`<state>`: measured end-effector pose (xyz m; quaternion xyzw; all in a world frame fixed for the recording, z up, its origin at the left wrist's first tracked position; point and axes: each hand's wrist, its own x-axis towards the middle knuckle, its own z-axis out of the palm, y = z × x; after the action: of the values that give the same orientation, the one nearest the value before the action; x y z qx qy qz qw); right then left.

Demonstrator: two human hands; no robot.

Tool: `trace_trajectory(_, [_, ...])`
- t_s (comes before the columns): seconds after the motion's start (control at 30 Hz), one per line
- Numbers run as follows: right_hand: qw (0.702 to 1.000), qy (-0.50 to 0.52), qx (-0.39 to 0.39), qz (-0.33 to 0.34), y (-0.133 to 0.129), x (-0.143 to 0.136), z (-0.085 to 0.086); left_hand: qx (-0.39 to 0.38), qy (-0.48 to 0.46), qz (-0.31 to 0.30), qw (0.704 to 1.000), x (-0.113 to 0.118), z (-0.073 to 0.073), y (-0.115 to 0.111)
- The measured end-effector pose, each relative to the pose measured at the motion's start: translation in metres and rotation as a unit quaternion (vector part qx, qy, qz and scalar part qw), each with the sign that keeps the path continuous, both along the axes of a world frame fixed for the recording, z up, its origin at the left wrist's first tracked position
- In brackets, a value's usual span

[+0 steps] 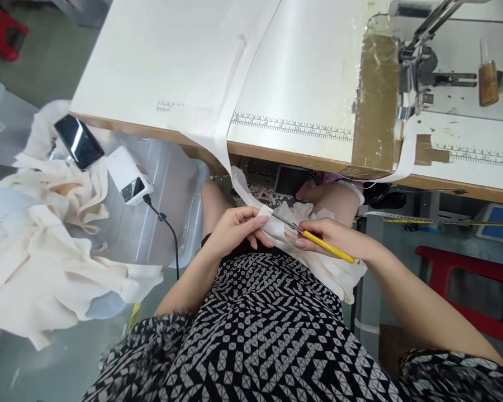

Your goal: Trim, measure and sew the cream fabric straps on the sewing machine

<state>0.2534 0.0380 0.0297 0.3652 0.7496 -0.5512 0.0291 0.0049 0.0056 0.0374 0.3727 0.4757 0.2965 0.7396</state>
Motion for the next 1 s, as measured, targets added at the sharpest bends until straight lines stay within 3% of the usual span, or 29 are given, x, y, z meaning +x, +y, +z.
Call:
trace_trajectory(0.17, [1.0, -0.016, -0.002, 0.016, 0.003, -0.004, 0.003, -0.017, -0.024, 0.016, 0.999, -0.001, -0.007, 0.001])
trace_trajectory(0.4, [0.993, -0.077, 0.093, 0.004, 0.0, -0.007, 0.007, -0.014, -0.012, 0.026, 1.0, -0.001, -0.012, 0.002])
trace_trajectory(0.83, [0.971, -0.138, 0.191, 0.024, -0.001, -0.012, 0.002, -0.031, -0.031, 0.013, 0.999, -0.003, -0.015, 0.0])
trace_trajectory(1.0, [0.983, -0.091, 0.162, -0.014, -0.002, -0.015, -0.001, -0.041, -0.031, 0.018, 0.999, -0.001, -0.012, 0.001])
